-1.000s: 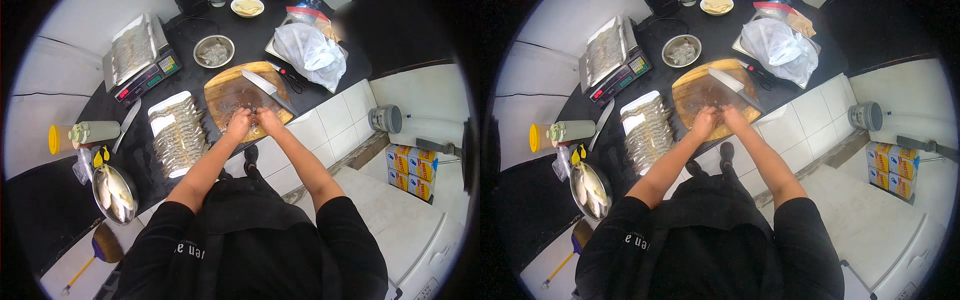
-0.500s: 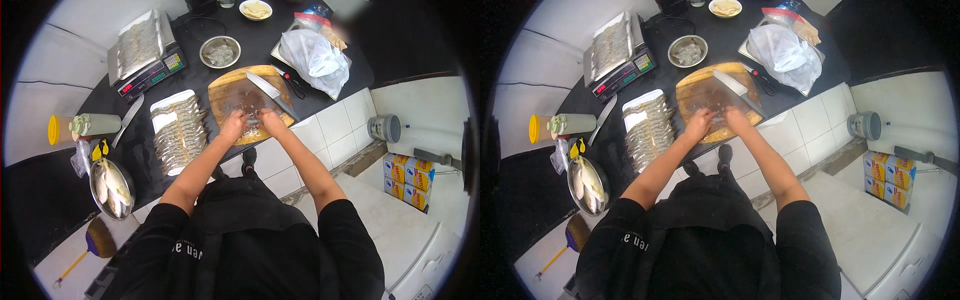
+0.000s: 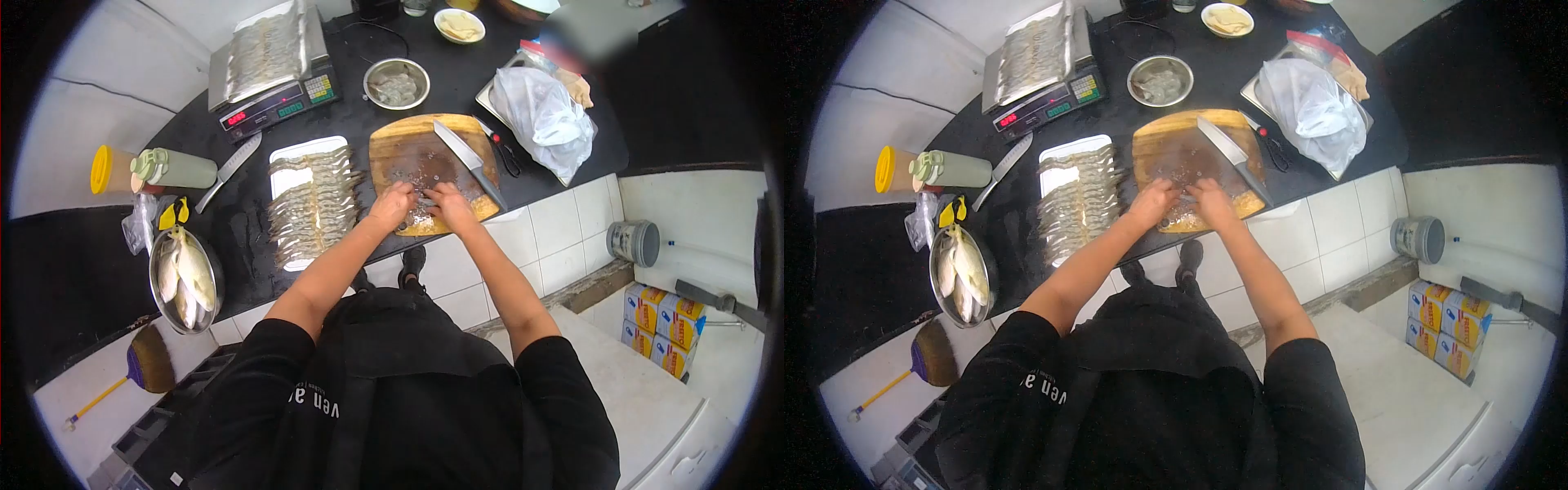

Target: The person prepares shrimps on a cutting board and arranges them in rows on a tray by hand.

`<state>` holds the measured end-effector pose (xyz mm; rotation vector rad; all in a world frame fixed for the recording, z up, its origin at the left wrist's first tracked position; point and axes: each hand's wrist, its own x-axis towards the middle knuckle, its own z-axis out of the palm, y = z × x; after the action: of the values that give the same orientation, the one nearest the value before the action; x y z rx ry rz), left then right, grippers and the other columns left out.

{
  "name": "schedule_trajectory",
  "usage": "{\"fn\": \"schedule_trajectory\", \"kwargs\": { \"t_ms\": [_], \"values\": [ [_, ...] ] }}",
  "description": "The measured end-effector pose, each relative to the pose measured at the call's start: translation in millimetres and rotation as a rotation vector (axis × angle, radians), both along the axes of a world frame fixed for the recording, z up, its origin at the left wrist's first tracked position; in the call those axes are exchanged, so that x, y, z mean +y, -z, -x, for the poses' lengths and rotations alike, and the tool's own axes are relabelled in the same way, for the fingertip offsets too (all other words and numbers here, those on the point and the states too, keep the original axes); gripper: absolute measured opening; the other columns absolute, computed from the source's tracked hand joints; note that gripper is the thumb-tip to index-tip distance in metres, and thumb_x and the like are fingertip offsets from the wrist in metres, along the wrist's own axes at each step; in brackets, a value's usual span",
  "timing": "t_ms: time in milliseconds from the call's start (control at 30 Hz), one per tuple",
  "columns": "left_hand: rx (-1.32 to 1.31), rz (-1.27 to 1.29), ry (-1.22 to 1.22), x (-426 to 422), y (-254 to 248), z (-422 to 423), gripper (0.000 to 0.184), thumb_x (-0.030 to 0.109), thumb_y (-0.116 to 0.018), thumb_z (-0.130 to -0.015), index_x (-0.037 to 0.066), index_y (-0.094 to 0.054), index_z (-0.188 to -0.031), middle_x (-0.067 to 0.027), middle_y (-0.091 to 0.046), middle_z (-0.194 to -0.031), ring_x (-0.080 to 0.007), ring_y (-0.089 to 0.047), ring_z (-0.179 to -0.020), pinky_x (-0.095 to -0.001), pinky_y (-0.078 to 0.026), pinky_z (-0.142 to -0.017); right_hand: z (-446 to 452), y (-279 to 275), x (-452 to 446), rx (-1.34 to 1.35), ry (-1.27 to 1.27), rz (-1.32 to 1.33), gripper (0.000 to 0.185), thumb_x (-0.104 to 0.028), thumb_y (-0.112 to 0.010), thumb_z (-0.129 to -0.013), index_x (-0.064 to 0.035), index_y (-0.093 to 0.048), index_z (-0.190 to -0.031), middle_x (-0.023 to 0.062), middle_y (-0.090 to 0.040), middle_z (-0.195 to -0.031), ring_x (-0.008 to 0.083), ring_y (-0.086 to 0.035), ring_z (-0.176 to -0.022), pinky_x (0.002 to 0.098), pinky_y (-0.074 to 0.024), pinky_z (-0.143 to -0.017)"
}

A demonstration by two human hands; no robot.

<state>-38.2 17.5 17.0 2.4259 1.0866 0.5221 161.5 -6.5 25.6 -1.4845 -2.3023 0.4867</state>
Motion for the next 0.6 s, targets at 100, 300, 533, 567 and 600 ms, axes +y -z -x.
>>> {"fn": "schedule_trajectory", "kwargs": {
  "t_ms": [100, 300, 533, 567, 600],
  "values": [
    [0.067, -0.023, -0.055, -5.3, 10.4, 1.3, 0.014, 0.012, -0.058, -0.079, 0.006, -0.07, -0.083, -0.0082, -0.06, -0.094, -0.0265, -0.056, -0.1, -0.0381, -0.049, -0.085, -21.0, 10.5, -2.1, -0.047, 0.009, 0.037, 0.027, -0.01, -0.073, -0.071, -0.0034, -0.068, -0.097, 0.0134, -0.06, -0.092, 0.0329, -0.058, -0.094, 0.0411, -0.0495, -0.083],
    [0.182, -0.11, -0.058, 3.5, -9.4, 15.2, 0.013, 0.01, -0.057, -0.076, 0.005, -0.068, -0.078, -0.0117, -0.061, -0.091, -0.0287, -0.056, -0.099, -0.0402, -0.047, -0.086, -3.6, -2.3, 13.7, -0.146, 0.043, 0.156, 0.018, -0.009, -0.068, -0.073, -0.0019, -0.065, -0.09, 0.016, -0.06, -0.092, 0.0355, -0.058, -0.094, 0.043, -0.0488, -0.083],
    [0.181, -0.127, -0.269, 22.9, -47.8, 181.2, 0.015, 0.013, -0.058, -0.078, 0.007, -0.07, -0.084, -0.01, -0.06, -0.09, -0.0284, -0.056, -0.097, -0.045, -0.044, -0.083, 151.8, -31.9, 69.1, 0.087, -0.206, -0.012, 0.014, -0.012, -0.063, -0.077, -0.0022, -0.063, -0.087, 0.0162, -0.062, -0.095, 0.035, -0.058, -0.097, 0.0436, -0.0492, -0.084],
    [0.228, -0.147, -0.317, 24.2, -44.0, 206.6, 0.016, 0.013, -0.058, -0.078, 0.008, -0.071, -0.086, -0.0093, -0.06, -0.092, -0.0277, -0.055, -0.098, -0.0454, -0.043, -0.085, 180.4, -25.4, 77.5, 0.088, -0.236, -0.047, 0.014, -0.013, -0.062, -0.078, -0.0033, -0.062, -0.087, 0.0151, -0.062, -0.092, 0.0343, -0.059, -0.095, 0.0437, -0.0489, -0.083],
    [0.23, -0.15, -0.317, 24.9, -44.2, 228.1, 0.016, 0.013, -0.058, -0.078, 0.008, -0.071, -0.086, -0.0093, -0.06, -0.092, -0.0277, -0.055, -0.098, -0.0454, -0.043, -0.085, 205.6, -15.2, 84.9, 0.112, -0.269, -0.094, 0.013, -0.013, -0.061, -0.077, -0.0039, -0.062, -0.087, 0.0147, -0.062, -0.09, 0.0336, -0.059, -0.094, 0.0441, -0.0487, -0.083]
  ]
}}
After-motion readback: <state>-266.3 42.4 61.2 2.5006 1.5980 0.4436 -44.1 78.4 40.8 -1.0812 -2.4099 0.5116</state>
